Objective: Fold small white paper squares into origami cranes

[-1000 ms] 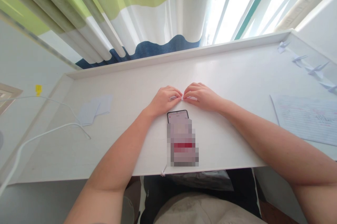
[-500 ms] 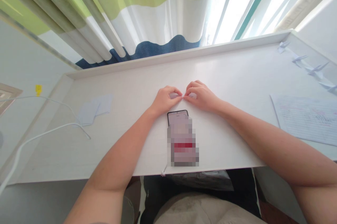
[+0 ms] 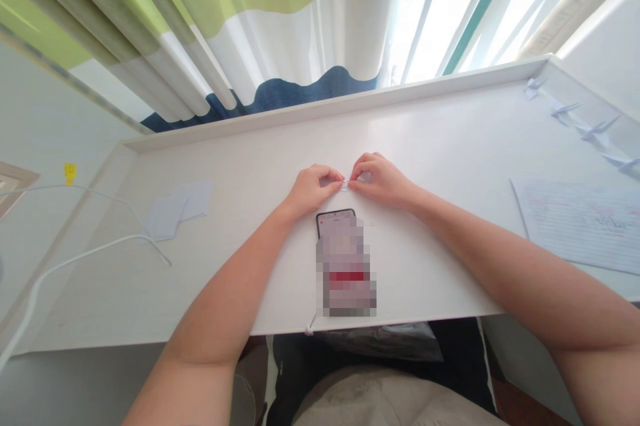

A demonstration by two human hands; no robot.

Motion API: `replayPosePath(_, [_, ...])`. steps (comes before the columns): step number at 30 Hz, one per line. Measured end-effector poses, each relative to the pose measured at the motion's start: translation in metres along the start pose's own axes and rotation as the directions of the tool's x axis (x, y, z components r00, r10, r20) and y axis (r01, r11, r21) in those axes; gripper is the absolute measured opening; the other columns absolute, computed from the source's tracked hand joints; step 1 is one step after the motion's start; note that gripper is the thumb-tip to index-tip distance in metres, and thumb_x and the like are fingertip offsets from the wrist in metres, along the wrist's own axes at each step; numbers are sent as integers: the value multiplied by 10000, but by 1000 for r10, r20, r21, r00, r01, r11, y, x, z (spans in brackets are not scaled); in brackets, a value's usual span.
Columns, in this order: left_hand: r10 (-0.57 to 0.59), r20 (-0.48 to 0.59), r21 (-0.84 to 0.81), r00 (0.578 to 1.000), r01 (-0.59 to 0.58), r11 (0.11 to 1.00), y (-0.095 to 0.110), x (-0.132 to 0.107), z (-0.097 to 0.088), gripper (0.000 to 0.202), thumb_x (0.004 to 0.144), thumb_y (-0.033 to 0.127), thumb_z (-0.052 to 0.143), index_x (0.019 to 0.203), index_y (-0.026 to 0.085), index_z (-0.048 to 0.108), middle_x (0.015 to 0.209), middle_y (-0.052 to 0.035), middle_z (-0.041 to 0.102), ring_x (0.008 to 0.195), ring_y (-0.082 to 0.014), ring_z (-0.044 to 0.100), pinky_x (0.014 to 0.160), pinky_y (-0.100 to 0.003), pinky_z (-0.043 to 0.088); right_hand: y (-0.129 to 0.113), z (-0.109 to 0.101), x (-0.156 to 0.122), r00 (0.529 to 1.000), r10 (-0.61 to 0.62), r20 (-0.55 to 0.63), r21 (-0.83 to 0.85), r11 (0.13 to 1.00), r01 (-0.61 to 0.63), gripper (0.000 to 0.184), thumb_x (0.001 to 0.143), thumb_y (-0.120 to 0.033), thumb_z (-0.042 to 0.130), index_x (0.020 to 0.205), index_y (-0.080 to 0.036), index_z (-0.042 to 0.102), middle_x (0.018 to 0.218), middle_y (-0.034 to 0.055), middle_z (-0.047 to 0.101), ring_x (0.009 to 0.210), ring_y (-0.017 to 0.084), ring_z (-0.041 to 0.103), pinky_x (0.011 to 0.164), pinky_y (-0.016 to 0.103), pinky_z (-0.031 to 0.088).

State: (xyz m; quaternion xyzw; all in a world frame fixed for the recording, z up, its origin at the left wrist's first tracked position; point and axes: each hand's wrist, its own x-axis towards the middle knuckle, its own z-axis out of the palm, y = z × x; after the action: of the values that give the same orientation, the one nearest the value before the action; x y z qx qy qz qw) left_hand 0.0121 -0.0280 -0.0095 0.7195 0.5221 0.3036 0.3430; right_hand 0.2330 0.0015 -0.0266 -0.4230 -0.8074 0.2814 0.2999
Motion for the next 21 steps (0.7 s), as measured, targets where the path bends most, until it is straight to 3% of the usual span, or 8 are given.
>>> replayPosePath(6, [18,-19,26,1000,-17,1000,-1,0,1,79,901,255,727,928,236,798,1110,-53,818,1134,-246,709,1075,-408,532,0,-1,0,999,-38,22,-15,999,39,126,889,-249,695,832,-249,807,1047,71,770,1066,298,650,1027,480,464])
replayPosePath(11, [31,-23,31,999,-31,999,-1,2,2,77,890,242,718,893,241,795,1092,-44,825,1131,-244,710,1078,-412,537,-2,3,2,1000,17,3,-17,1000,-17,152,884,-304,712,758,-249,776,1055,73,766,1098,313,630,1029,512,455])
replayPosePath(21, [34,2,39,999,-34,999,-3,2,-1,113,873,242,712,924,251,812,1098,-38,822,1133,-242,704,1087,-410,530,-6,4,4,998,60,10,-46,997,-59,162,845,-266,712,686,-239,707,1077,86,719,1111,317,583,1034,517,455])
